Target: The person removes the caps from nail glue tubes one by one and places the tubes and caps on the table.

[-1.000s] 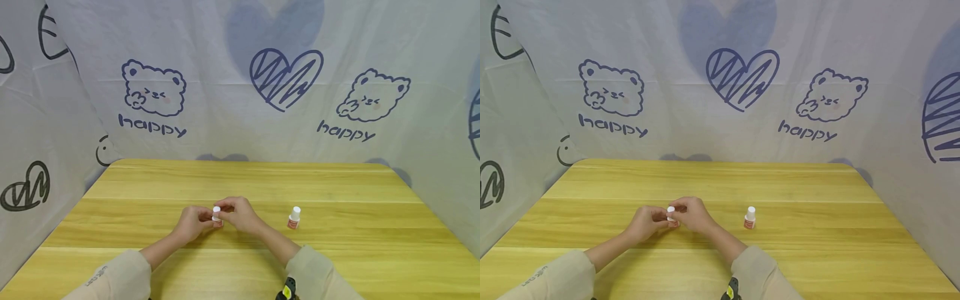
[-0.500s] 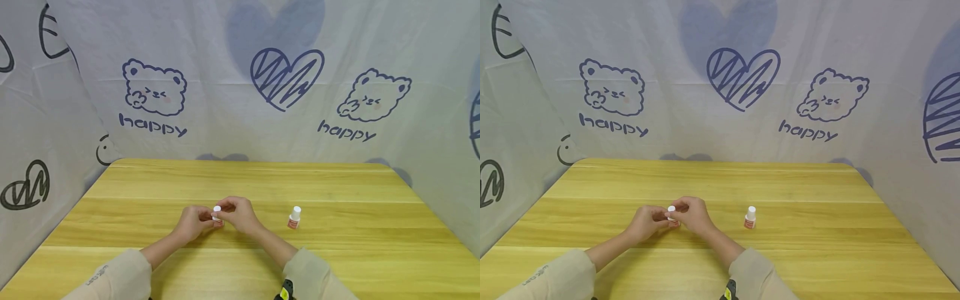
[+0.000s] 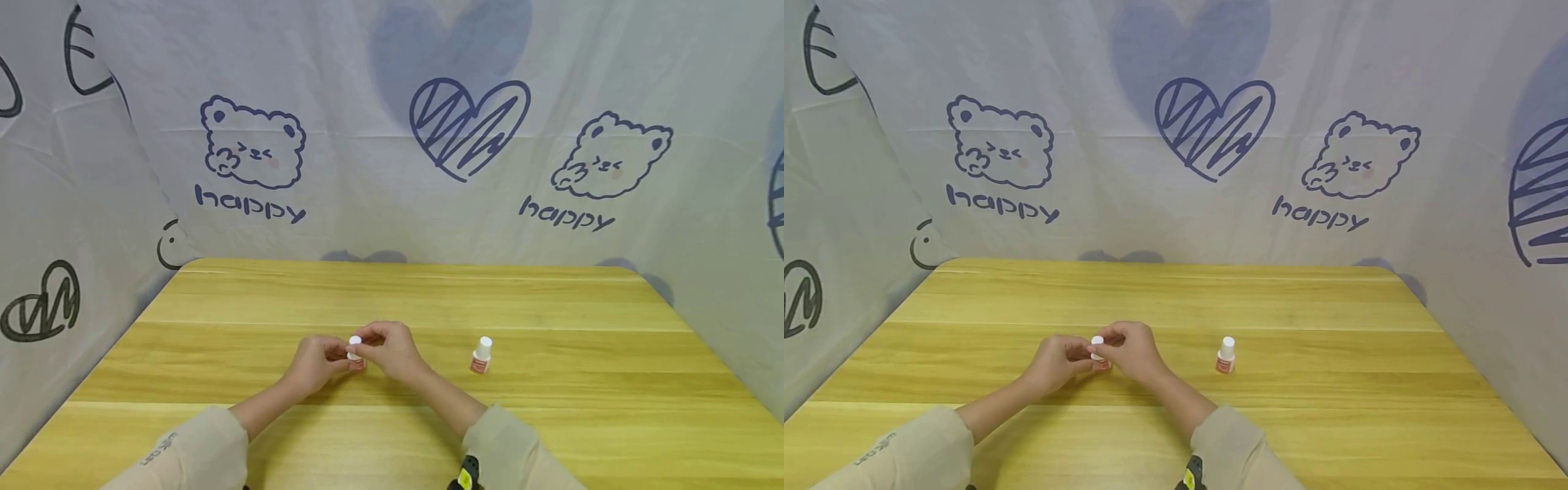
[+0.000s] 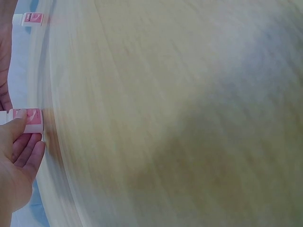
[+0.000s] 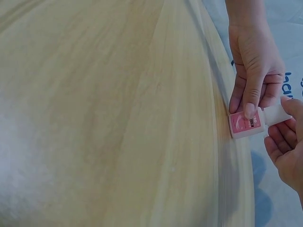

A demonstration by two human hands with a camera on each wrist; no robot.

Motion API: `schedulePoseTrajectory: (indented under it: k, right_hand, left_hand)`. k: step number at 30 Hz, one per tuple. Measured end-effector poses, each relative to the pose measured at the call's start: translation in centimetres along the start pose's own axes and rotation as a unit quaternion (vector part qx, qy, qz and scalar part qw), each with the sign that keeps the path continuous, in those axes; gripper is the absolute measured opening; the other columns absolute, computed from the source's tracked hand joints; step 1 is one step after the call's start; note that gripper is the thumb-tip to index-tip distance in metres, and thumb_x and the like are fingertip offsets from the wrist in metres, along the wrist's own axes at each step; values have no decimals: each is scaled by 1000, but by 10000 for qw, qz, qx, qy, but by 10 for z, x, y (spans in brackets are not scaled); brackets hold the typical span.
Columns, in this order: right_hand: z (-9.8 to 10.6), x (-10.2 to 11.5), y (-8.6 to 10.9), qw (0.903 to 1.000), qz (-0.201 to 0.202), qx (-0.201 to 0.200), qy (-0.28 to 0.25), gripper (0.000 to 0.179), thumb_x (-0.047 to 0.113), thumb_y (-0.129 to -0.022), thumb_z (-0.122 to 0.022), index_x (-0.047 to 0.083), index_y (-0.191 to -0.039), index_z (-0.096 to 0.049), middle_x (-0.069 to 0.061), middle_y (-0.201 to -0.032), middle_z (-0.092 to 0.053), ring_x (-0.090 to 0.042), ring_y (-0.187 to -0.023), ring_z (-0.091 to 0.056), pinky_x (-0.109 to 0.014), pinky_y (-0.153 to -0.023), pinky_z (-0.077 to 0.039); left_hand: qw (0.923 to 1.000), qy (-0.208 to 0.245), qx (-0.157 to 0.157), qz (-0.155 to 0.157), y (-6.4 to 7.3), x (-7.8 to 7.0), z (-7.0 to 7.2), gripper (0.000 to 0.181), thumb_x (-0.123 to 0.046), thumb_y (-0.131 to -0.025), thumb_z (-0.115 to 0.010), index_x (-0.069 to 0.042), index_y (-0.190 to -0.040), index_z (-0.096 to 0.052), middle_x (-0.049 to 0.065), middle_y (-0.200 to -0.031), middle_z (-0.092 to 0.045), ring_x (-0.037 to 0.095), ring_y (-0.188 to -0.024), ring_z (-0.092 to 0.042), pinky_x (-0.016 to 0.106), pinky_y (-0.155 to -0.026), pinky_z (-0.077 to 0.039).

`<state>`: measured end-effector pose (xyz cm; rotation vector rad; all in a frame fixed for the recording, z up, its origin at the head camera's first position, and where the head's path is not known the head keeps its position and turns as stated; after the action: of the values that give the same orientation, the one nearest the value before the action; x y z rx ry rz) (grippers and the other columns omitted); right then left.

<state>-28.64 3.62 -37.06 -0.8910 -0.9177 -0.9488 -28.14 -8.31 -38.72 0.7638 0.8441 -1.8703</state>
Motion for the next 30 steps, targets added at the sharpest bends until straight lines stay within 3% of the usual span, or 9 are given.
schedulePoseTrajectory:
  k: [21,30]
  right_hand:
    - [-2,4,-2,9979,119,518,361,17,4,-87,-62,-8,-99,-68,-19,-95,-68,-13,-77,-61,-13,-66,-48]
    - [-2,7,-2,9962,299,642,500,20,4,-89,-60,-8,-102,-66,-20,-99,-68,-21,-82,-63,-14,-69,-49]
  left_hand:
    - [10000,70,-18,66,-1,2,-1,16,-11,-77,-73,1,-89,-73,14,-84,-72,19,-74,-70,20,-63,-56]
    - [10000,55,-6,21,-2,2,0,17,-11,-78,-72,2,-89,-72,15,-85,-72,20,-75,-70,21,-64,-56]
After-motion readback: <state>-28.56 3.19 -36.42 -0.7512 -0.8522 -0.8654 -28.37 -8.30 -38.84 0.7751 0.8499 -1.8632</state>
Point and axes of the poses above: each hand's wrist, its own y-axis away from the middle knuckle, its own z-axis out of the back of the hand, x = y × z, the point moved 7 cm from there along -y, towards the middle knuckle
